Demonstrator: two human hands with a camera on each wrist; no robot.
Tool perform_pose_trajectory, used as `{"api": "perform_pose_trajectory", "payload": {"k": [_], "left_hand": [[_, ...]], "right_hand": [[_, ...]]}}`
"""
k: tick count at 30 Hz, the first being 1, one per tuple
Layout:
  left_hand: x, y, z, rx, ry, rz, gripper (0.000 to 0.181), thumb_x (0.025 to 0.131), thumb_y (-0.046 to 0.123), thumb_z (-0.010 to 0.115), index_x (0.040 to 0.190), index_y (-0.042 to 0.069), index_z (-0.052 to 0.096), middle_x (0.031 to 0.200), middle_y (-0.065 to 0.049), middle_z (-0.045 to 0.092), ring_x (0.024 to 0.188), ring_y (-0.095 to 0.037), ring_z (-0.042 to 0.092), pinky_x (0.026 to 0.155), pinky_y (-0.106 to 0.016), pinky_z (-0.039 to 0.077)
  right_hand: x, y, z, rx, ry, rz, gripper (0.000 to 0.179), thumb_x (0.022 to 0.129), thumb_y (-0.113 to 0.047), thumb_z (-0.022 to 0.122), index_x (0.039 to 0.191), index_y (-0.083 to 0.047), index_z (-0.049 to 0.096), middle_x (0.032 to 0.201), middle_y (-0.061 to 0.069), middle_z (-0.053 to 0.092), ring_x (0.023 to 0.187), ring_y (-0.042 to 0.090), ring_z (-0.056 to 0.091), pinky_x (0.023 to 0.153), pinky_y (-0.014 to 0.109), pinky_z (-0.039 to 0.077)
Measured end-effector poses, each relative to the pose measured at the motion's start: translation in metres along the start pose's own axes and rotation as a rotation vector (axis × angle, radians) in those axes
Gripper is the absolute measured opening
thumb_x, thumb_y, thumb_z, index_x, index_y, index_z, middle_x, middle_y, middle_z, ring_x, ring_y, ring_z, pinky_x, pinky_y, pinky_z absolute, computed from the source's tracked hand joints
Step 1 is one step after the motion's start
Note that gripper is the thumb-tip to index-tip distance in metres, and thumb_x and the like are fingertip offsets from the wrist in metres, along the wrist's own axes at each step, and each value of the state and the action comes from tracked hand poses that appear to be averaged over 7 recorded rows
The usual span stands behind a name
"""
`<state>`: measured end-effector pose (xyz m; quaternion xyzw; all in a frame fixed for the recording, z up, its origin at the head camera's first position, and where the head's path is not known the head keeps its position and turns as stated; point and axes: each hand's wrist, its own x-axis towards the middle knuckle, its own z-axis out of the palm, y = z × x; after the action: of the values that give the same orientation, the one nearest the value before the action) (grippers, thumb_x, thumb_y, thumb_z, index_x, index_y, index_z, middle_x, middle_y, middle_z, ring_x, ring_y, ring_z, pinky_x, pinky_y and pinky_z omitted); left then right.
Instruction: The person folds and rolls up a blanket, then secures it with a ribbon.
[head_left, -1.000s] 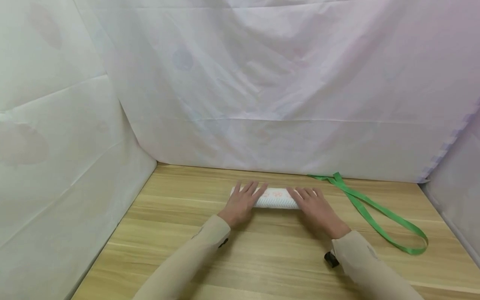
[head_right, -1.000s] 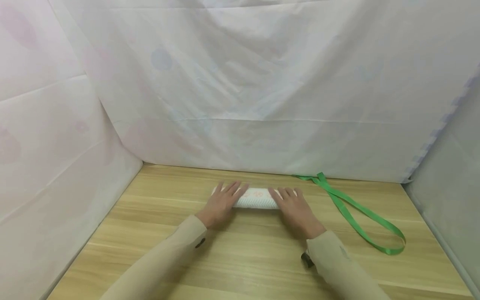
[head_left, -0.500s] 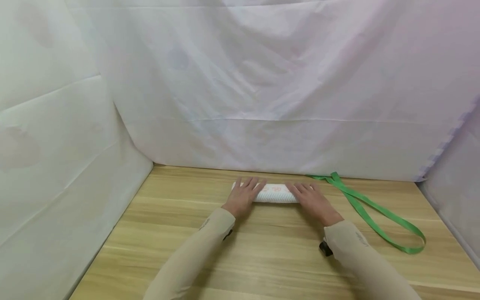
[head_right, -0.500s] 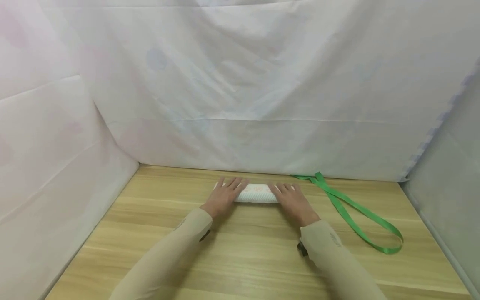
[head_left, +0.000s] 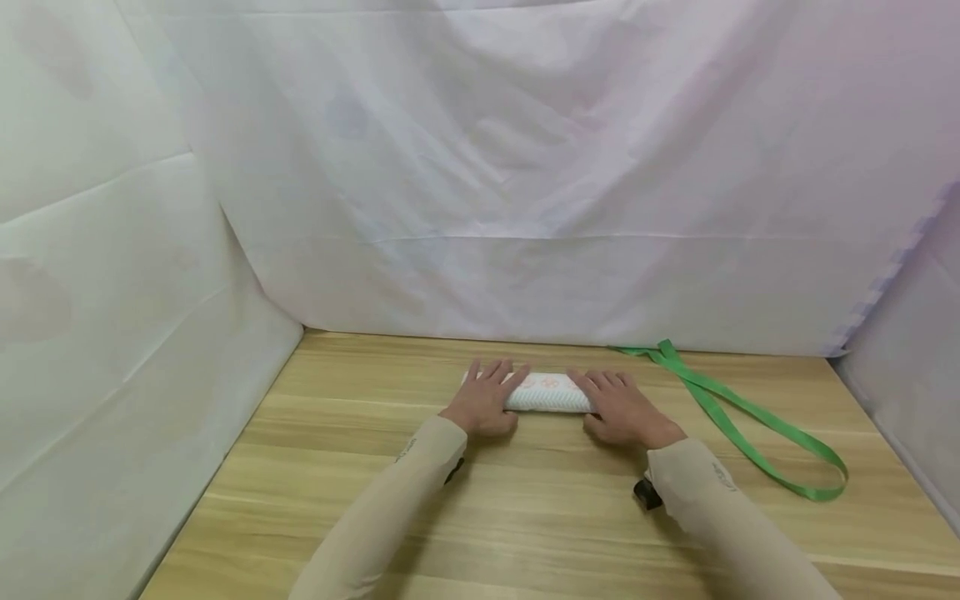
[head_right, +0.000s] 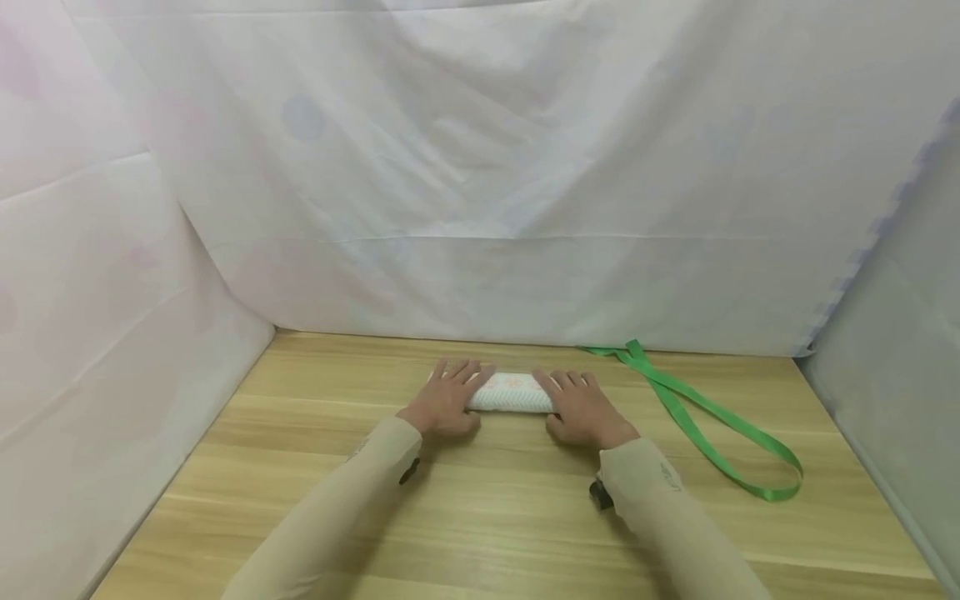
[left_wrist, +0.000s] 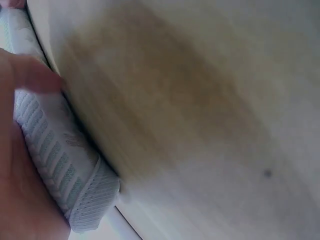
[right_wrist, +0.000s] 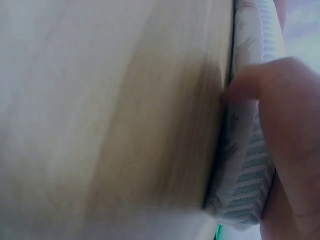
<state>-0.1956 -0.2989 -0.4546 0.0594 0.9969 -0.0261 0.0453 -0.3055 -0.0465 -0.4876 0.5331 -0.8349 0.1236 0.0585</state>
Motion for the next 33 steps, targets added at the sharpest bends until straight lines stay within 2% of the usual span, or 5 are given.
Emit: {"api": "perform_pose_trajectory", "payload": {"k": [7,13,23,27,33], "left_hand": [[-0.003,0.003,0.002,-0.036,0.048,0.002,0.073,0.099,0.063,0.034,0.160,0.025,0.019,0.161,-0.010,0.028,0.149,-0.027,0.025,0.119,-0.057,0.013],[-0.001,0.005,0.006,-0.004,0.037,-0.019,0.063,0.104,0.057,0.020,0.160,0.028,0.015,0.162,-0.007,0.026,0.150,-0.025,0.023,0.120,-0.056,0.012],[0.000,0.004,0.009,-0.026,0.036,-0.024,0.061,0.105,0.056,0.022,0.160,0.029,0.016,0.162,-0.008,0.027,0.149,-0.027,0.024,0.120,-0.057,0.011],[0.002,0.003,0.011,-0.031,0.034,-0.032,0.061,0.105,0.056,0.022,0.160,0.028,0.017,0.162,-0.007,0.027,0.149,-0.026,0.024,0.120,-0.056,0.010],[0.003,0.003,0.012,-0.026,0.033,-0.042,0.061,0.105,0.056,0.023,0.160,0.029,0.017,0.162,-0.007,0.027,0.149,-0.025,0.026,0.120,-0.055,0.011]], "right_hand": [[-0.003,0.002,0.007,0.040,0.041,0.016,0.077,0.093,-0.044,0.066,0.152,-0.005,0.034,0.135,0.018,0.053,0.126,0.038,0.049,0.106,0.060,0.031],[-0.010,0.000,0.003,0.150,0.091,0.031,0.073,0.094,-0.040,0.066,0.151,-0.004,0.038,0.140,0.022,0.049,0.130,0.042,0.043,0.107,0.063,0.026],[-0.043,0.023,-0.018,0.373,0.196,0.193,0.056,0.099,-0.029,0.060,0.144,0.001,0.044,0.142,0.026,0.047,0.131,0.047,0.040,0.103,0.066,0.030],[-0.067,0.040,-0.033,0.475,0.205,0.280,0.054,0.102,-0.029,0.057,0.146,-0.001,0.043,0.130,0.024,0.058,0.116,0.041,0.056,0.093,0.058,0.046],[-0.104,0.064,-0.049,0.441,0.155,0.361,0.042,0.099,-0.028,0.062,0.132,-0.002,0.058,0.103,0.008,0.070,0.089,0.016,0.065,0.072,0.029,0.053]]}}
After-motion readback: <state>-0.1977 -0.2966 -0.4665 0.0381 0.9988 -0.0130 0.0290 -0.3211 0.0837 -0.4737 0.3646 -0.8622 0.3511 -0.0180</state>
